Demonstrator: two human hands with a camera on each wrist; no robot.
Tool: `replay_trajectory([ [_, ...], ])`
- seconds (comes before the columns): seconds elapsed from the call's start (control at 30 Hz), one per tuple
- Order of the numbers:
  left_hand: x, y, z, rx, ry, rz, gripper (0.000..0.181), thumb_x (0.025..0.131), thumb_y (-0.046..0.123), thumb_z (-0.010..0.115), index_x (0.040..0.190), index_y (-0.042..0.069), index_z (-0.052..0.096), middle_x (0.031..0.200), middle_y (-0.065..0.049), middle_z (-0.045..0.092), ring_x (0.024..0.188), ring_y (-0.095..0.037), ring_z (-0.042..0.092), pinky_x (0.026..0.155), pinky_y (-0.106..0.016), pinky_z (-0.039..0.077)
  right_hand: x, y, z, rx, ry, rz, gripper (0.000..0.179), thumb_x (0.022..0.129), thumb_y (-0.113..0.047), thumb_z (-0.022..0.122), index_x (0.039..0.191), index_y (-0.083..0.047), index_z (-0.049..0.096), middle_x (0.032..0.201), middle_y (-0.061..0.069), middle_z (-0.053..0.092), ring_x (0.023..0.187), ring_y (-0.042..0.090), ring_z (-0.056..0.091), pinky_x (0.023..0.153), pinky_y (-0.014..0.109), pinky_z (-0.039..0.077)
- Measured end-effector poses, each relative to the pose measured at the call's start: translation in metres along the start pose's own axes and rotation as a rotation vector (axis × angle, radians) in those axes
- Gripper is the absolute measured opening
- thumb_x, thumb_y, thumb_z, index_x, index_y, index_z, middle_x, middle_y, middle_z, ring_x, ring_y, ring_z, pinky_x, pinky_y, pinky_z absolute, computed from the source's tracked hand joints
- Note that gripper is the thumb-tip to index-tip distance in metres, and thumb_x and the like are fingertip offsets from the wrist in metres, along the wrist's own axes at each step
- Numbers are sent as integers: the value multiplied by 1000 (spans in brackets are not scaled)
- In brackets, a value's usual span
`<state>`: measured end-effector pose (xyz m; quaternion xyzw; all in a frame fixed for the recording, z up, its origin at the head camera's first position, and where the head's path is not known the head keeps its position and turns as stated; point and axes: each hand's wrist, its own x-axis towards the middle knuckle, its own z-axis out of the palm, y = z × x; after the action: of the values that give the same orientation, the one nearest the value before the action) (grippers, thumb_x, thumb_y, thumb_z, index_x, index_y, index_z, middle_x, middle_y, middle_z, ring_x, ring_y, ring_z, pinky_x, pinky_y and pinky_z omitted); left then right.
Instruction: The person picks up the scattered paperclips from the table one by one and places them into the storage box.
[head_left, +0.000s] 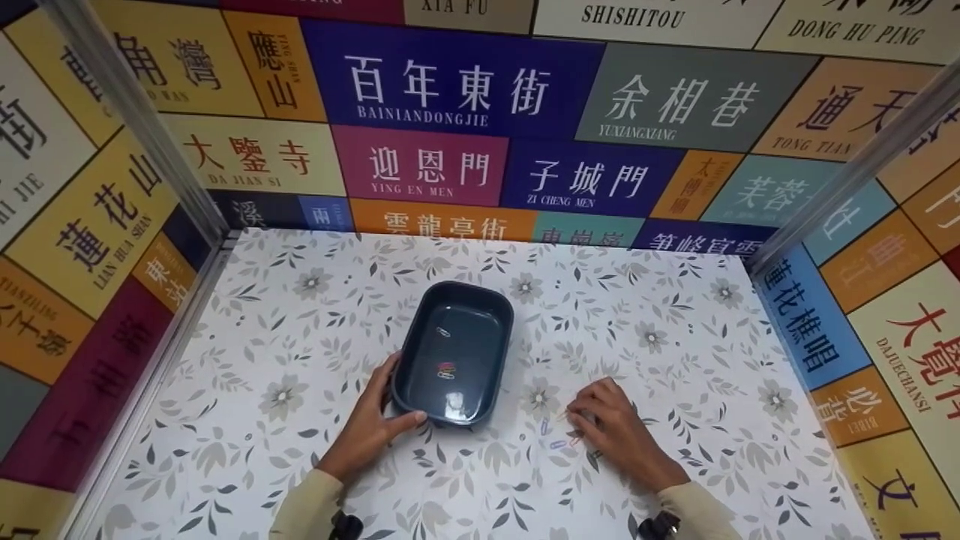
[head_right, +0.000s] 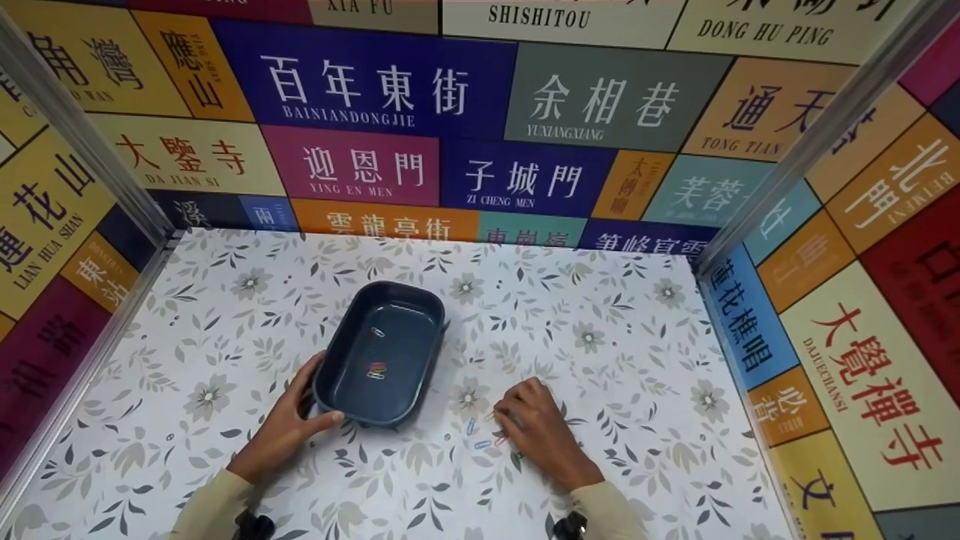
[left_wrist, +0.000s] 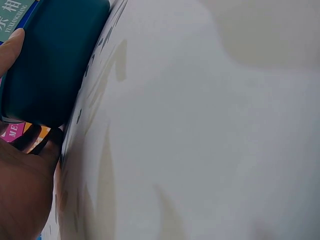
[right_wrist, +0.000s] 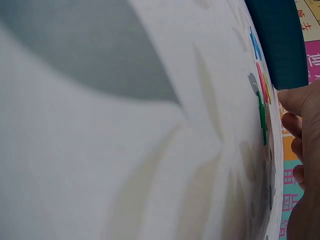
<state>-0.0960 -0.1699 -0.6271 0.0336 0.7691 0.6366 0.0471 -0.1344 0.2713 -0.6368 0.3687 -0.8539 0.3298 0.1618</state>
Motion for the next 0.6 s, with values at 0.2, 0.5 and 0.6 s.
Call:
replay_trajectory([
  [0.2,0,-1,1,-7,7,5,111,91,13,92,177,17,23,178,-7,31,164,-28,31,133,-47,25,-1,2,0,-11,-28,-21,17,92,-2,87,102,-15,84,106,0,69,100,16,57,89,33,45],
  [0.5,1,2,2,0,20,-20,111,90,14,93,177,19,25,178,-7,31,164,-29,32,133,-50,25,-1,5,2,3,-35,-5,15,92,-2,87,101,-14,86,106,0,70,103,17,58,90,31,46],
  [0.6,1,2,2,3,19,-23,111,90,14,93,177,19,24,179,-8,30,164,-30,32,133,-52,25,-1,4,2,-3,-37,-11,16,92,-1,86,102,-15,86,107,0,70,103,18,58,90,33,47],
])
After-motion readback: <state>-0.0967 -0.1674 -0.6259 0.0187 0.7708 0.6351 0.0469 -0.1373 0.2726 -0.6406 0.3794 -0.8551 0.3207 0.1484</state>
